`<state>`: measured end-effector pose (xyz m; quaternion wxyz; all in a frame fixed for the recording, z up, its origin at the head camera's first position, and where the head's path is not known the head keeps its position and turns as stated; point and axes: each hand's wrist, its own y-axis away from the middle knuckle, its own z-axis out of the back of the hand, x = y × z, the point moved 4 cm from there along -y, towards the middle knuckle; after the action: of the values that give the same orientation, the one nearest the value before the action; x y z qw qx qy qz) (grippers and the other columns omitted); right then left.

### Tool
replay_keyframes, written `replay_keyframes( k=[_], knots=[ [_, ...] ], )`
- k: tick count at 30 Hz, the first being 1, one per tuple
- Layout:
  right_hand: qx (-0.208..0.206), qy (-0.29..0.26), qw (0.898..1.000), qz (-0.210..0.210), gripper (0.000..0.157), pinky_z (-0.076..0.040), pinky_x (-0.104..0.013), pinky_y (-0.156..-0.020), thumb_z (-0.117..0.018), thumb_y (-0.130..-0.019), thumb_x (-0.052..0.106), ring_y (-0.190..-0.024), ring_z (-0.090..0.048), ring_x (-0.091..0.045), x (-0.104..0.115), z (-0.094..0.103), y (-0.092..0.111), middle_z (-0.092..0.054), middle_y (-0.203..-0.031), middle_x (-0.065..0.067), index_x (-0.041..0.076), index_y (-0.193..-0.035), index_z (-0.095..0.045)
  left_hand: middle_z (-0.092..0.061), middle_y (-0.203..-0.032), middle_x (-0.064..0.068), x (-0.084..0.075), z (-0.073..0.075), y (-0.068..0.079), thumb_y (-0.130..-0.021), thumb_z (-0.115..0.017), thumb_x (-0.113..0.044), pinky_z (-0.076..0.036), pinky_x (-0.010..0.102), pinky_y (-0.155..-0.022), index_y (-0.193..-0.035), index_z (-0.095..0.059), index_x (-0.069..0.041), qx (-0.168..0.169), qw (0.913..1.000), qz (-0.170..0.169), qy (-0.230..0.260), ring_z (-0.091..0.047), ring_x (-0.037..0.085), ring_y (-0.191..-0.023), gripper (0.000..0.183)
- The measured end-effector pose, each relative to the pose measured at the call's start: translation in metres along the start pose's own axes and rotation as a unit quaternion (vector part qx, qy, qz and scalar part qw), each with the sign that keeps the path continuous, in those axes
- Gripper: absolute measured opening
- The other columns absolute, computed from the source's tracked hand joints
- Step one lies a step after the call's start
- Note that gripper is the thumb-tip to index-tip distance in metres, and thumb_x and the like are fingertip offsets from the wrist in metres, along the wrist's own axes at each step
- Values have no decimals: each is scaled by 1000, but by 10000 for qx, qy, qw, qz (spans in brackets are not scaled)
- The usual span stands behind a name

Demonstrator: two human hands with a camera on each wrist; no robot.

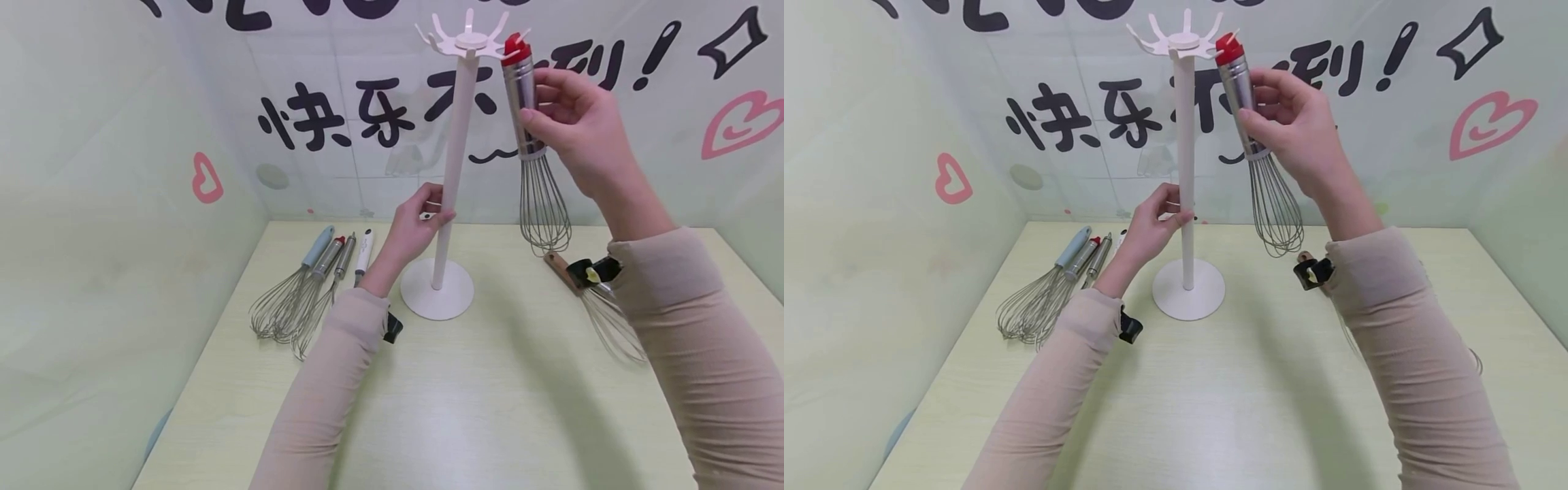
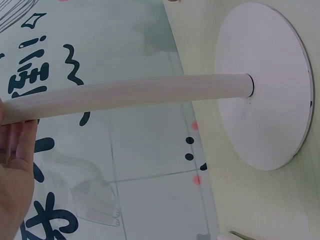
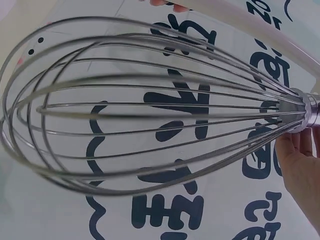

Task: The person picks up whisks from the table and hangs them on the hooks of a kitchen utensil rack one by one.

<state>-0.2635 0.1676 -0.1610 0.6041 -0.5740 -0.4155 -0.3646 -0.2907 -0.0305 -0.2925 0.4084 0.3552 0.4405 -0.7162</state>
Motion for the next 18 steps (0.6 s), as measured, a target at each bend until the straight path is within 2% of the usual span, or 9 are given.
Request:
replay_keyframes(
  k=[18],
  knots=[
    [354, -822, 9960, 47, 32, -55, -19, -75, -62, -87, -4, -93, -61, -16, -10, -15, -3, -57, -103, -7, 9, -116, -60, -64, -113, 18, 1, 0, 1, -91, -63, -12, -58, 29, -87, -120, -55, -1, 26, 10000, -21, -1, -65, 29, -103, 32]
  ],
)
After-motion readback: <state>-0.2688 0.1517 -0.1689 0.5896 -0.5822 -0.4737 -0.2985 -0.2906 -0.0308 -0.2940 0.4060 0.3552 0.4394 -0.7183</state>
